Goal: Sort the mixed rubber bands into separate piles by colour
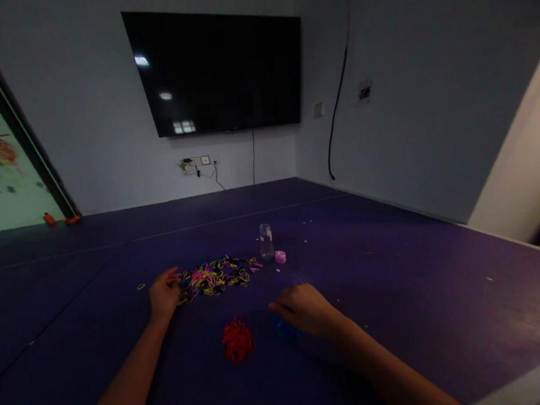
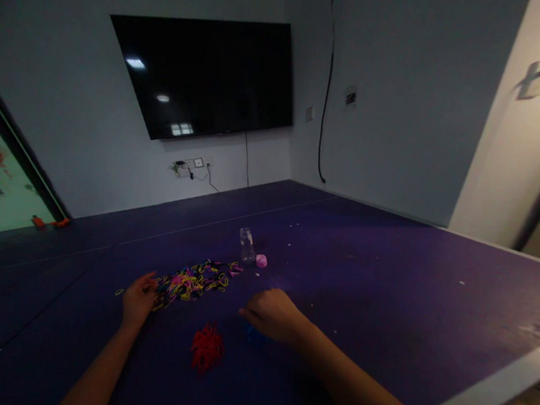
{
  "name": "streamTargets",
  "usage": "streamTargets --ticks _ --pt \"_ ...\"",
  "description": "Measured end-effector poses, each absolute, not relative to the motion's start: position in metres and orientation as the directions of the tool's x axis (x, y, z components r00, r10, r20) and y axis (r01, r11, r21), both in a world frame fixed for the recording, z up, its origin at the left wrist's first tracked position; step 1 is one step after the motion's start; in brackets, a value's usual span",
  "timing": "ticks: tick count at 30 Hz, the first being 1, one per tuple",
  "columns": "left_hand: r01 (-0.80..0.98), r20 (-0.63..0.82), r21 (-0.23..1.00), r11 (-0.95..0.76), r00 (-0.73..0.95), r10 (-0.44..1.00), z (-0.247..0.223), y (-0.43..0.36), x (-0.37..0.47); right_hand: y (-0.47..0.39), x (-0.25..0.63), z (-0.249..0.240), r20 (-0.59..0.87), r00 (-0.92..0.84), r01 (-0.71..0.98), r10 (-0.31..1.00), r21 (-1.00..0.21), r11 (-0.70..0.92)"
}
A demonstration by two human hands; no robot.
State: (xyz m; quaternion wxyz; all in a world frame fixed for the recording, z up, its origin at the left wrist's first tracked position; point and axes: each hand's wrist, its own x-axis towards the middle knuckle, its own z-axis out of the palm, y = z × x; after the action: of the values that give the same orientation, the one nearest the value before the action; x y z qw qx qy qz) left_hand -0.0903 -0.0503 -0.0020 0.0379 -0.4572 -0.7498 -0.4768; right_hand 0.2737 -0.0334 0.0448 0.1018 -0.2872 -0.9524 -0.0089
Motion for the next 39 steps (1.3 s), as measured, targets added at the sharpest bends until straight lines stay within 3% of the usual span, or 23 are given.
streamTargets --ticks 8,39 --pt "0.650 0.401 0.757 0.065 -0.541 0.739 -0.001 -0.050 -0.086 -0.033 0.273 0.045 0.176 -0.812 0.557 0.556 -0.049 0.829" --pt "0.864 0.395 0.433 0.258 -0.439 0.807 0.013 -0.052 -0.073 -0.035 0.272 0.047 0.159 -0.800 0.576 0.579 -0.065 0.815"
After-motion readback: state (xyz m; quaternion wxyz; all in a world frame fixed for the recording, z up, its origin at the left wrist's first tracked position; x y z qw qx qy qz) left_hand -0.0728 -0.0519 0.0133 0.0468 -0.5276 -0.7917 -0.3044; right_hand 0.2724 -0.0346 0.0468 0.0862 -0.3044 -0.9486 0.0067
